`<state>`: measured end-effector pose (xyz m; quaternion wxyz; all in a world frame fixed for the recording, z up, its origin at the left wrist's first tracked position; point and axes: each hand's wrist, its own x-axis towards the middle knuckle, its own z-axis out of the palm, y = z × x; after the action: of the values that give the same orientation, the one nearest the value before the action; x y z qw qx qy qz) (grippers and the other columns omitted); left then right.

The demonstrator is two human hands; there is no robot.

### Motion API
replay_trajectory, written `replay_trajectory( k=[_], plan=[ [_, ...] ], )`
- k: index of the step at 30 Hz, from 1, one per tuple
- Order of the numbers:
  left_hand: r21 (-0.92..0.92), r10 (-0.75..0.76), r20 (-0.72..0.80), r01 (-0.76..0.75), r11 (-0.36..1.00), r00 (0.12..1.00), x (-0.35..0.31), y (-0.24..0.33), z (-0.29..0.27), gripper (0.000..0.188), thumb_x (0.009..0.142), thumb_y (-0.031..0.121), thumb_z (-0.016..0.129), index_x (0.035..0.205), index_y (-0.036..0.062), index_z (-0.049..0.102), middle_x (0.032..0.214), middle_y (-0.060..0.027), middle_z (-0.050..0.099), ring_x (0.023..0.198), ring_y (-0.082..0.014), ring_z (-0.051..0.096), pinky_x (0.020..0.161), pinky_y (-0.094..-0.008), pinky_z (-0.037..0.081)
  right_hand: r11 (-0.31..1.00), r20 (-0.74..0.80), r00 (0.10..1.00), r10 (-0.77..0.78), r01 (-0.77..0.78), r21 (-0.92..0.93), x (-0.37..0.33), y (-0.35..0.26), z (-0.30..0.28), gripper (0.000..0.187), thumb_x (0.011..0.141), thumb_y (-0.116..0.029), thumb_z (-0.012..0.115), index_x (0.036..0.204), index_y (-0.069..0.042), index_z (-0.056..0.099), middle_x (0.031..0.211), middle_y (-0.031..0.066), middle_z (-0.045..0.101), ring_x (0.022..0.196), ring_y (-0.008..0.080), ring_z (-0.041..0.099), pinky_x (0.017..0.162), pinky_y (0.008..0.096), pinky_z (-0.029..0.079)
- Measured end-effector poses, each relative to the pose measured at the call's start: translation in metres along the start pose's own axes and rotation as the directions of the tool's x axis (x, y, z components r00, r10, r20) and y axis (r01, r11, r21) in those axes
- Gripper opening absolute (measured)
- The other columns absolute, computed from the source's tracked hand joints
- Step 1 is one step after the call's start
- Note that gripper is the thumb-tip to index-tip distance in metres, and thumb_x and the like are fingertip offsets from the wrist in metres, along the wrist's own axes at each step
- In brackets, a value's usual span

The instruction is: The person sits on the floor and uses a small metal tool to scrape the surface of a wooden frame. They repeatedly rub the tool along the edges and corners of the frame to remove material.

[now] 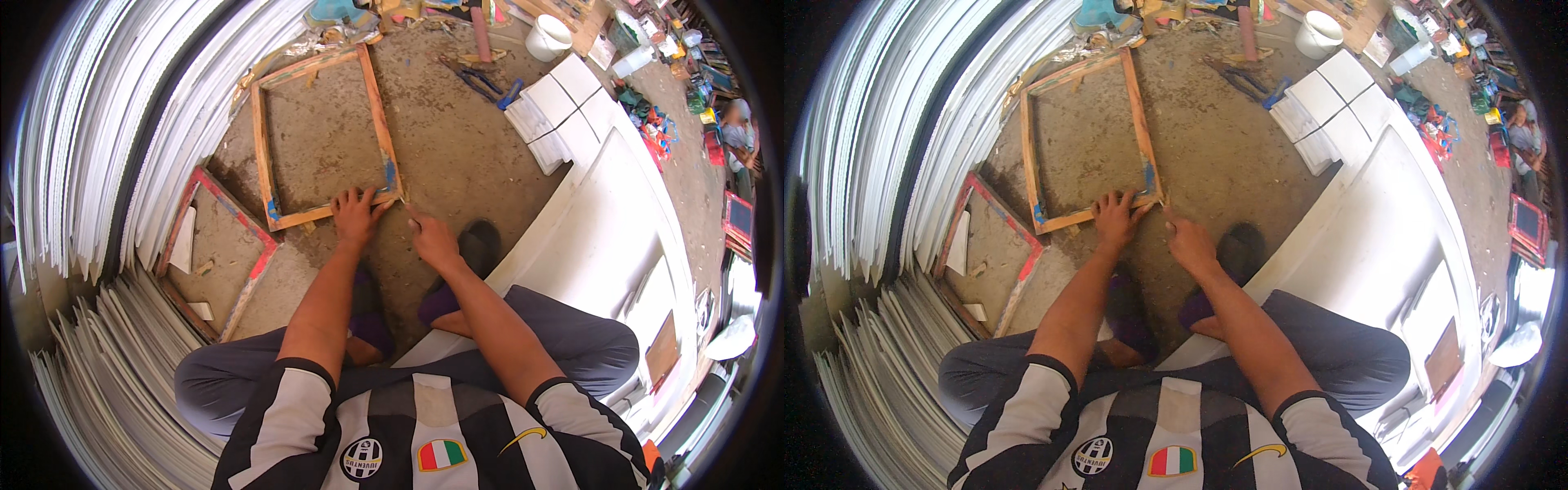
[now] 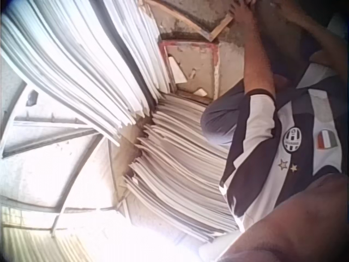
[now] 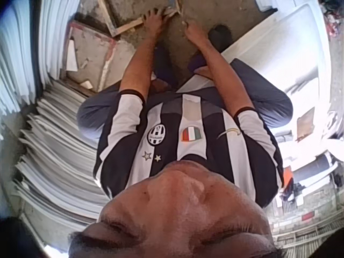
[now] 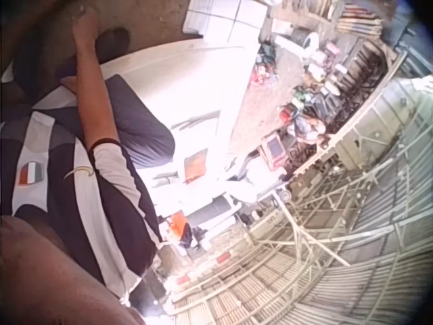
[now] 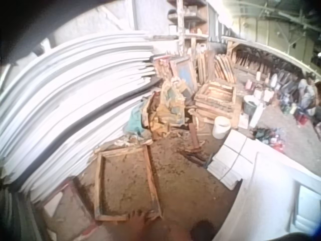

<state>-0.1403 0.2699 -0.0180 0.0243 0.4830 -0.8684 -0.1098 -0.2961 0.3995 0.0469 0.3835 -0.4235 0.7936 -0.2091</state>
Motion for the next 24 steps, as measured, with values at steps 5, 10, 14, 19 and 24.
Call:
replay_trajectory(
  k=[5,10,14,19,24],
  plan=[
    [0.001,0.005,-0.045,-0.005,1.0,0.999,-0.001,0.002,-0.001,0.048,0.093,0.057,0.065,0.128,0.0241,0.065,0.123,-0.0099,0.058,0.124,-0.0324,0.05,0.112,-0.0554,0.031,0.999,0.04,0.999,0.037,-0.038,0.026,0.003,-0.003,0.002,0.043,0.104,-0.024,0.053,0.147,-0.023,0.057,0.108,0.0247,0.071,0.104,0.0457,0.066,0.092,0.0554,0.051],
    [0.022,0.01,-0.065,-0.008,1.0,0.998,-0.001,0.003,0.001,0.045,0.092,0.054,0.068,0.126,0.0239,0.065,0.121,-0.0086,0.058,0.123,-0.032,0.051,0.111,-0.055,0.032,0.991,0.057,0.995,0.084,-0.089,0.102,0.009,-0.006,0.0,0.043,0.104,-0.022,0.053,0.146,-0.016,0.057,0.109,0.0277,0.068,0.107,0.0475,0.064,0.093,0.0541,0.049],
    [0.024,0.022,-0.081,-0.02,1.0,0.996,-0.001,-0.001,0.006,0.043,0.092,0.051,0.069,0.126,0.0243,0.065,0.12,-0.0079,0.059,0.123,-0.0311,0.051,0.111,-0.0539,0.031,0.991,0.076,0.992,0.102,-0.094,-0.1,0.016,-0.014,0.002,0.043,0.102,-0.017,0.051,0.144,-0.009,0.057,0.106,0.0268,0.07,0.105,0.0461,0.066,0.093,0.0542,0.05],
    [-0.039,0.009,-0.073,-0.012,0.999,0.997,0.0,-0.003,0.008,0.042,0.092,0.049,0.07,0.125,0.0239,0.067,0.12,-0.0082,0.06,0.123,-0.0309,0.051,0.111,-0.0537,0.031,0.959,0.122,0.989,0.079,-0.042,-0.282,0.012,-0.053,-0.021,0.043,0.1,-0.015,0.051,0.142,-0.005,0.057,0.102,0.0261,0.071,0.1,0.0452,0.068,0.089,0.0546,0.053],
    [-0.036,0.011,-0.047,-0.012,0.999,0.999,0.0,-0.001,0.003,0.042,0.092,0.05,0.07,0.124,0.0232,0.068,0.121,-0.009,0.061,0.124,-0.031,0.051,0.11,-0.0549,0.031,0.997,-0.007,0.998,0.057,-0.058,-0.06,0.009,-0.026,0.015,0.046,0.101,-0.014,0.051,0.146,-0.006,0.056,0.095,0.0263,0.072,0.092,0.044,0.07,0.08,0.0516,0.054]
  ],
)
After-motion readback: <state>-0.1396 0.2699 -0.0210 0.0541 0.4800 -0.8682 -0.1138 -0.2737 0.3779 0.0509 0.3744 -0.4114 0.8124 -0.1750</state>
